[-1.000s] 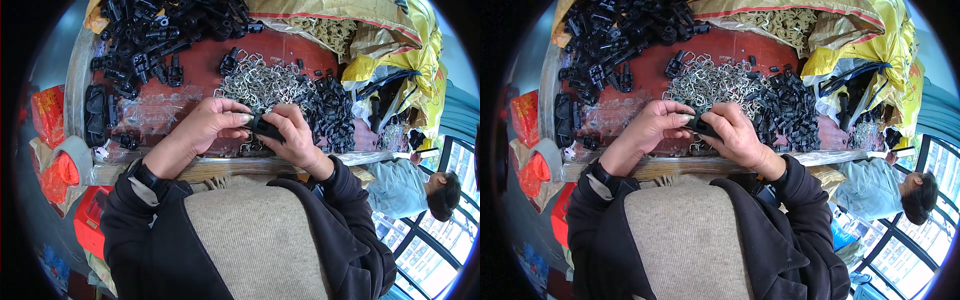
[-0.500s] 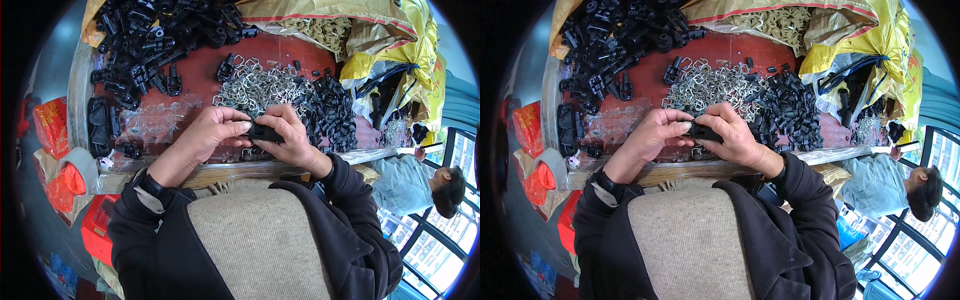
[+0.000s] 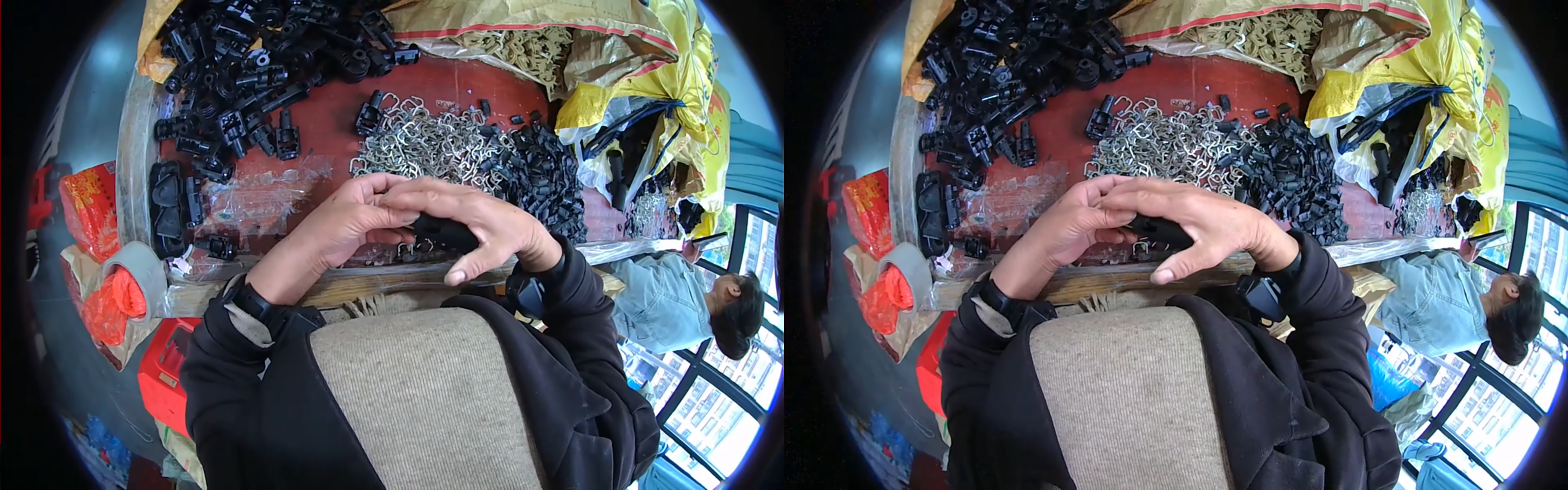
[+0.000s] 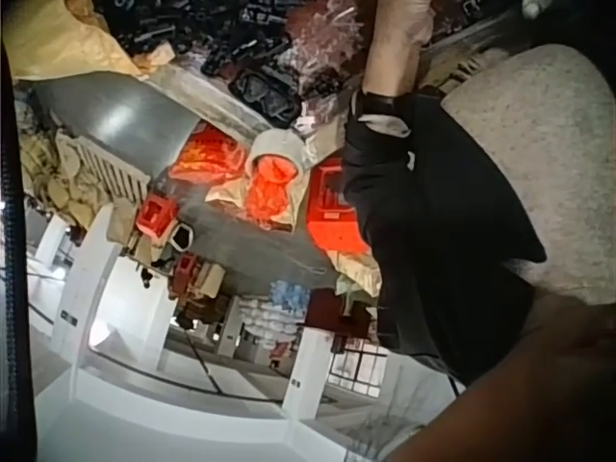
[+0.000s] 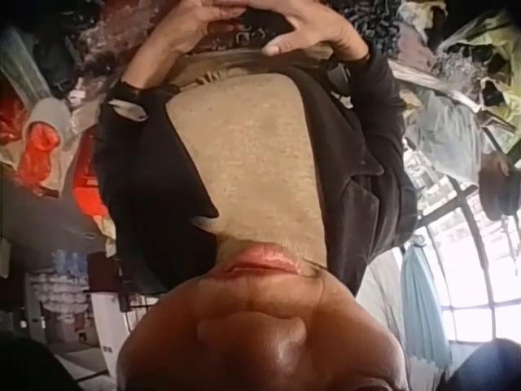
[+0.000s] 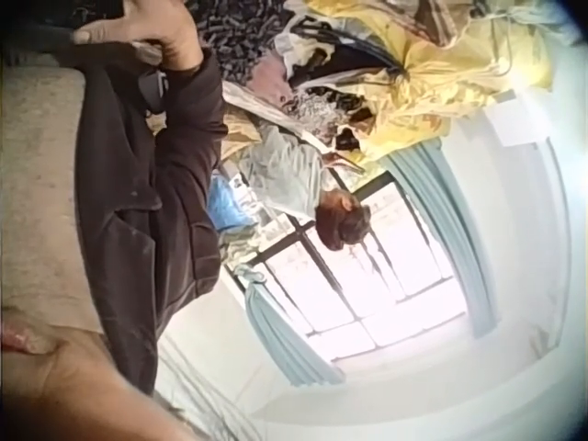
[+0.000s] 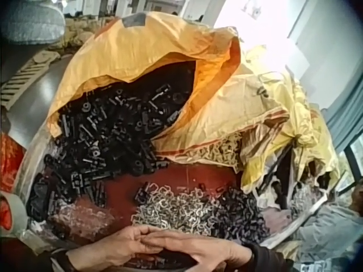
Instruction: Manually assembling small plastic housings by inserting metal pins and springs at a factory workstation.
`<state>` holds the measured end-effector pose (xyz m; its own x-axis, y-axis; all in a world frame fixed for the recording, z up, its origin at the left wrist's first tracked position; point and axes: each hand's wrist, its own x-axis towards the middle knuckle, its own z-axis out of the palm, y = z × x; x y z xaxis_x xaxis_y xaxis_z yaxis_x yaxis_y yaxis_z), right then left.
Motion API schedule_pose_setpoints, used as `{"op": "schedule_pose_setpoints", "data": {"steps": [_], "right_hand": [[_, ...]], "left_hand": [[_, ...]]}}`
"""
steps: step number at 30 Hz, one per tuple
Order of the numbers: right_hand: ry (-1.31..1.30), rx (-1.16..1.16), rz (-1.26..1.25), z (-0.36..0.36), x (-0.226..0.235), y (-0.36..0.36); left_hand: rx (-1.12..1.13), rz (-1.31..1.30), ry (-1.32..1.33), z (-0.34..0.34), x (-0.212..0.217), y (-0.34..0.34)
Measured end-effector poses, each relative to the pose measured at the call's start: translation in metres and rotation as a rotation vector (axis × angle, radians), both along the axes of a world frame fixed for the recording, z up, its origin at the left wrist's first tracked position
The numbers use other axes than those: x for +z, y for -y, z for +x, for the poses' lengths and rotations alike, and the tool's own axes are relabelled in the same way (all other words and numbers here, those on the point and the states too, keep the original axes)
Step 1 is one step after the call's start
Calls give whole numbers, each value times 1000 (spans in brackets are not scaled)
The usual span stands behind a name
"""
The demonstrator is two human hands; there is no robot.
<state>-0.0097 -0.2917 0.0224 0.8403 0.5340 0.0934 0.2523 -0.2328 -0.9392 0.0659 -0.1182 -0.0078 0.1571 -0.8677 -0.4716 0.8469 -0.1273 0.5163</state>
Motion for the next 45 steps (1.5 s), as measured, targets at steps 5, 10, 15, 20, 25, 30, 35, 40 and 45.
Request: {"op": "schedule_pose_setpoints", "data": {"steps": [5, 10, 15, 20, 25, 30, 35, 40, 45], "right_hand": [[-9, 27, -50, 1, 9, -5], [67, -94, -93, -5, 11, -8], [182, -264, -74, -7, 6, -11], [248, -384, -16, -4, 1, -18], [263, -379, -46, -4, 1, -16], [244, -400, -30, -3, 4, -18], [188, -441, -46, -7, 10, -15], [30, -639, -196, -45, 35, 16], [36, -1045, -274, -133, 49, 64]], "left_hand": [[-19, -17, -53, -1, 1, 0], [-66, -153, -89, -2, -2, -1], [-20, -187, -84, -2, -2, 1], [26, -198, -81, -3, -4, 2], [11, -196, -95, -1, -4, 1], [5, -182, -88, -2, -3, 1], [-73, -196, 31, -2, 8, -2], [1, -68, 437, 13, 26, -13], [351, 298, 1311, 39, 21, -26]]}}
